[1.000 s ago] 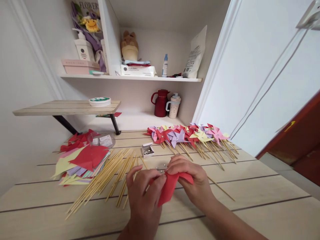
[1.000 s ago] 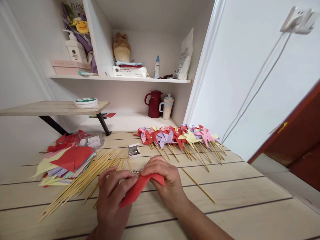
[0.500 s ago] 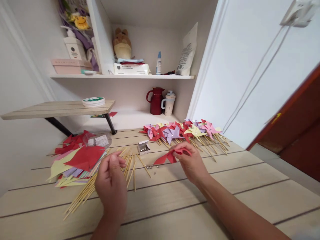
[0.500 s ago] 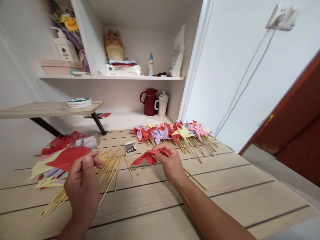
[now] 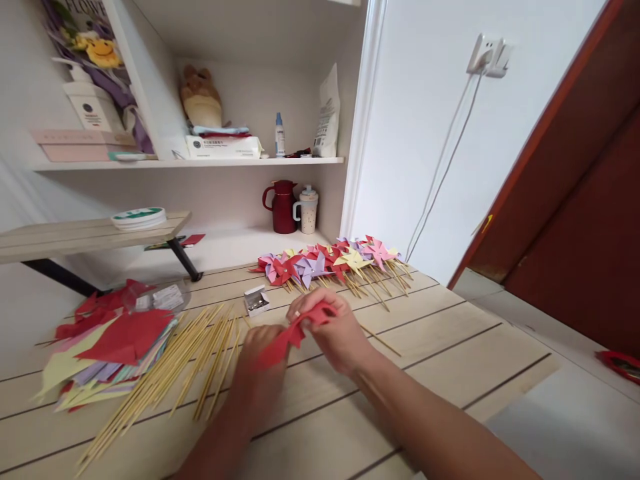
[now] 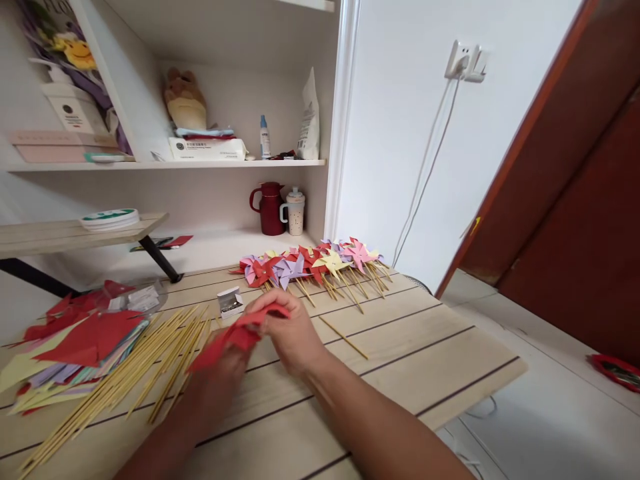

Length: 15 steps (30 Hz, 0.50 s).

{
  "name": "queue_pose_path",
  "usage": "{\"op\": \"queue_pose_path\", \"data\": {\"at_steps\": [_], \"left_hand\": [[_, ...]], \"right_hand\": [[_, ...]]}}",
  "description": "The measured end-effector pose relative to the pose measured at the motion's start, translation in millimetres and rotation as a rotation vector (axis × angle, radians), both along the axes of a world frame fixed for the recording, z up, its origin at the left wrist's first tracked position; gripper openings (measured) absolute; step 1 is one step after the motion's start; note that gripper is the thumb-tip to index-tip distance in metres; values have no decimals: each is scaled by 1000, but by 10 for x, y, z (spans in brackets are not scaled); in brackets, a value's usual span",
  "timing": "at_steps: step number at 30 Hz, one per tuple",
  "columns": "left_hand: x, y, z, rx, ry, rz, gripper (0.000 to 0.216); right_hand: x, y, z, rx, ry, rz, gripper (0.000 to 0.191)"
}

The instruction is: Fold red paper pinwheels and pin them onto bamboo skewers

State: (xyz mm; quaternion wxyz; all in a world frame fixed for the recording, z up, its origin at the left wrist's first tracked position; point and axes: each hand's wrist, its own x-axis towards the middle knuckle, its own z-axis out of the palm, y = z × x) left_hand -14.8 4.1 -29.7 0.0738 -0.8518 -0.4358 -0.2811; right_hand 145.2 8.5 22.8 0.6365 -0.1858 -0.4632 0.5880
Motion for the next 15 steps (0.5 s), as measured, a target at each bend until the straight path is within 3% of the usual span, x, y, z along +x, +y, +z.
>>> {"op": "queue_pose_path", "data": {"at_steps": [5, 9, 15], "left_hand": [[522, 80, 12, -52, 143, -257, 46], [905, 290, 126, -82, 96, -309, 42], [1325, 439, 47, -278, 193, -412, 53]], "right_hand": [[349, 206, 169, 58, 164, -229, 27], [589, 330, 205, 103, 230, -417, 32], [696, 344, 225, 86, 247, -438, 34]]}}
